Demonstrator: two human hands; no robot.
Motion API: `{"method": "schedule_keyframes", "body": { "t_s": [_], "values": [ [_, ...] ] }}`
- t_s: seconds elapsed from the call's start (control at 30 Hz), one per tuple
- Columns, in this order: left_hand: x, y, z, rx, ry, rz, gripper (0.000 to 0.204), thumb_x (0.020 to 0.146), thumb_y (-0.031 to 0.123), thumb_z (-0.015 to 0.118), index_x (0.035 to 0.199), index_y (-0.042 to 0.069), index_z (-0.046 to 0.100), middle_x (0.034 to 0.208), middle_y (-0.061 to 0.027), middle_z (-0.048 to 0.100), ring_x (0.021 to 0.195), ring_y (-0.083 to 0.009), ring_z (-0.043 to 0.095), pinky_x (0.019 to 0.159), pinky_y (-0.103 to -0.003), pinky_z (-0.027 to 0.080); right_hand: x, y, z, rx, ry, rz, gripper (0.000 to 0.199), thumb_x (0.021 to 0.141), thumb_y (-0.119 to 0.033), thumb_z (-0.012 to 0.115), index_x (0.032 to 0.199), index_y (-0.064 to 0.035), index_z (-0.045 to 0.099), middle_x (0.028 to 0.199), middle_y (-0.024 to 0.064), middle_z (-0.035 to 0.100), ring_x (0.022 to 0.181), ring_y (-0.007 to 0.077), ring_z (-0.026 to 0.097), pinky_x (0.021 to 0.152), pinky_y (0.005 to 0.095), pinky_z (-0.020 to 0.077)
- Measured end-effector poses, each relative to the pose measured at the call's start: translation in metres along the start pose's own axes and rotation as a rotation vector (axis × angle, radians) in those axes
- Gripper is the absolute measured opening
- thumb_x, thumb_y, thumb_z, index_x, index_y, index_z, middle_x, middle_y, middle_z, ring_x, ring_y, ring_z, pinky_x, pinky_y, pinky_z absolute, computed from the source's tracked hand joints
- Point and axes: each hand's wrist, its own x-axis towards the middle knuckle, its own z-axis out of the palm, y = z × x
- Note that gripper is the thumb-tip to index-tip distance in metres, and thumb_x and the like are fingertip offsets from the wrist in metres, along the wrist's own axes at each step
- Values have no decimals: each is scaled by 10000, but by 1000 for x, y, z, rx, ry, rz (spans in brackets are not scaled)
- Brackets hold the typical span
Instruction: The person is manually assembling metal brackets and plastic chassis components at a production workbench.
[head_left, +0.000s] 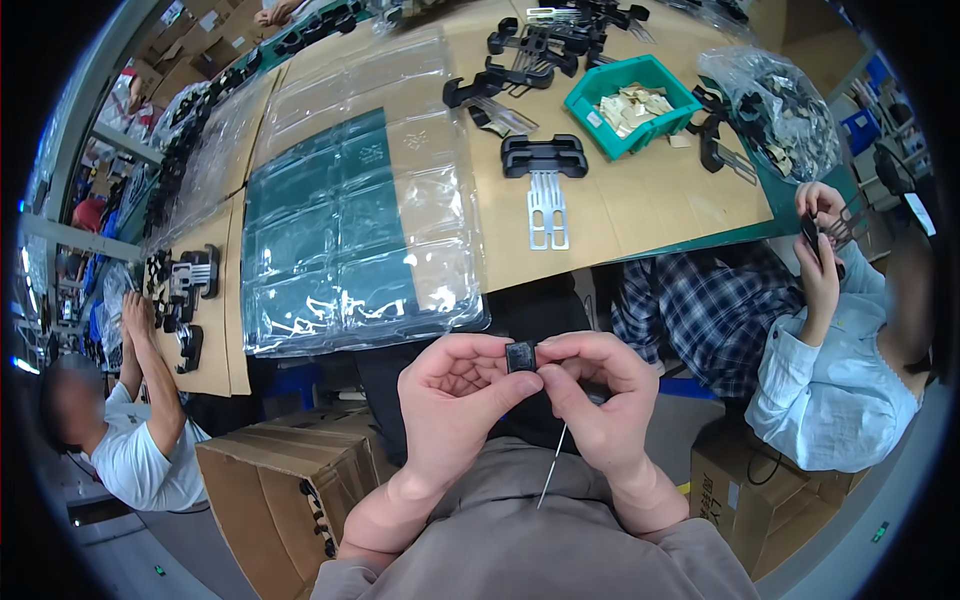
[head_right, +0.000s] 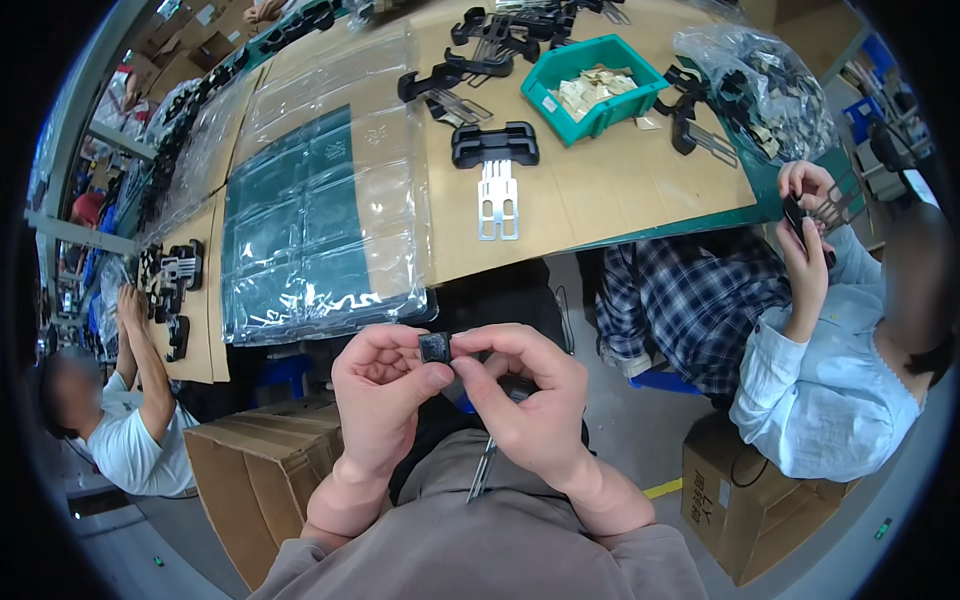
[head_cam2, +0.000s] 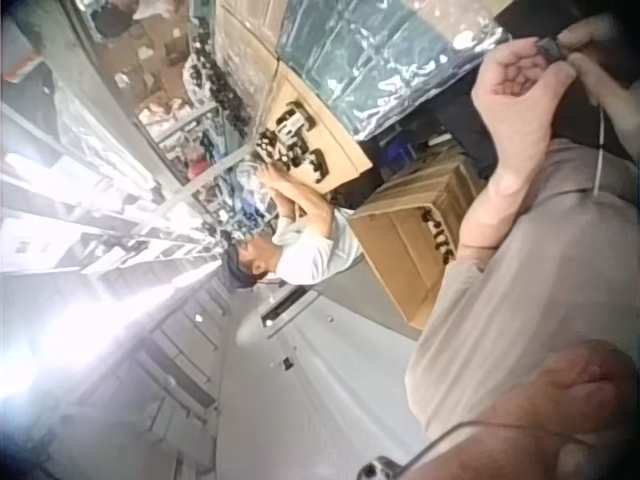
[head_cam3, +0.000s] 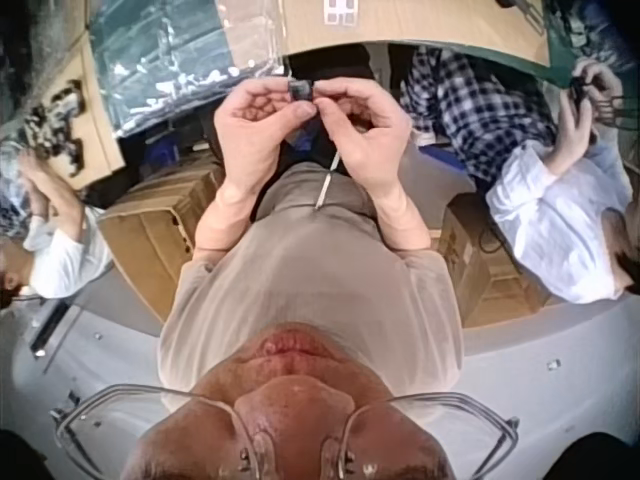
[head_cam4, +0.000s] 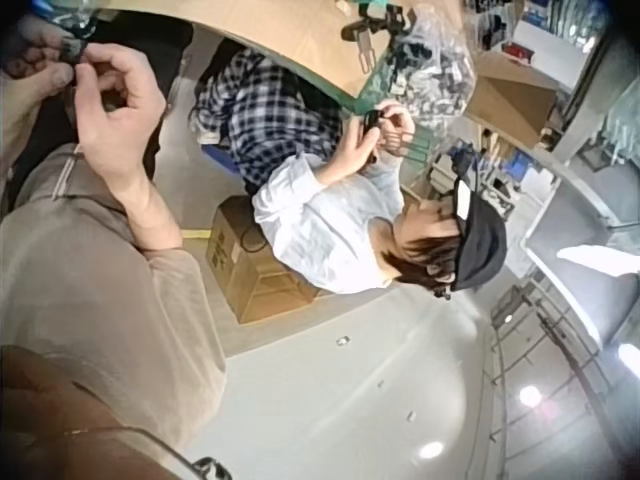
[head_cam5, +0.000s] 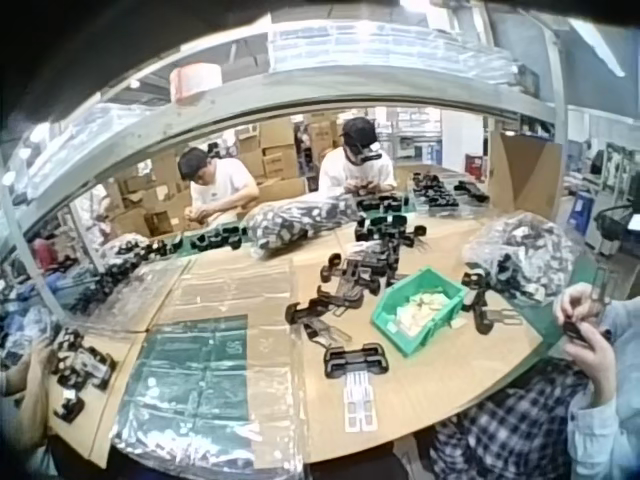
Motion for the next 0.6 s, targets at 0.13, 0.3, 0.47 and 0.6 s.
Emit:
{"method": "schedule_keyframes", "body": {
  "t_s": [0.13, 0.3, 0.47, 0.6],
  "values": [
    [5, -6, 9, -65, -16, -38, 346, 807, -141, 802, 1111, -25, 683, 974, -111, 766, 822, -110, 710, 776, -195, 584, 3, 1, -6, -31, 30, -66, 256, 852, 101, 692, 1095, 22, 704, 1009, 118, 737, 657, 90, 588, 618, 186, 482],
    [13, -12, 25, -93, -28, -47, 344, 811, -138, 801, 1115, -37, 675, 977, -115, 766, 824, -113, 711, 788, -199, 593, 8, -2, -17, -68, 74, -56, 260, 852, 101, 692, 1101, 27, 699, 1036, 116, 734, 682, 86, 595, 647, 191, 489],
    [19, -16, 36, -46, -37, -38, 343, 812, -141, 796, 1117, -46, 673, 981, -119, 766, 821, -115, 708, 789, -201, 593, 10, -1, -25, -75, 121, -82, 271, 854, 101, 689, 1116, 31, 700, 1026, 108, 732, 669, 81, 588, 626, 184, 477],
    [23, -17, 43, 19, -45, -30, 338, 812, -145, 792, 1114, -50, 674, 979, -118, 764, 822, -114, 703, 781, -199, 590, 11, -2, -28, -59, 170, -51, 272, 863, 98, 681, 1125, 29, 700, 1017, 100, 726, 654, 75, 575, 603, 179, 462]
  ]
}}
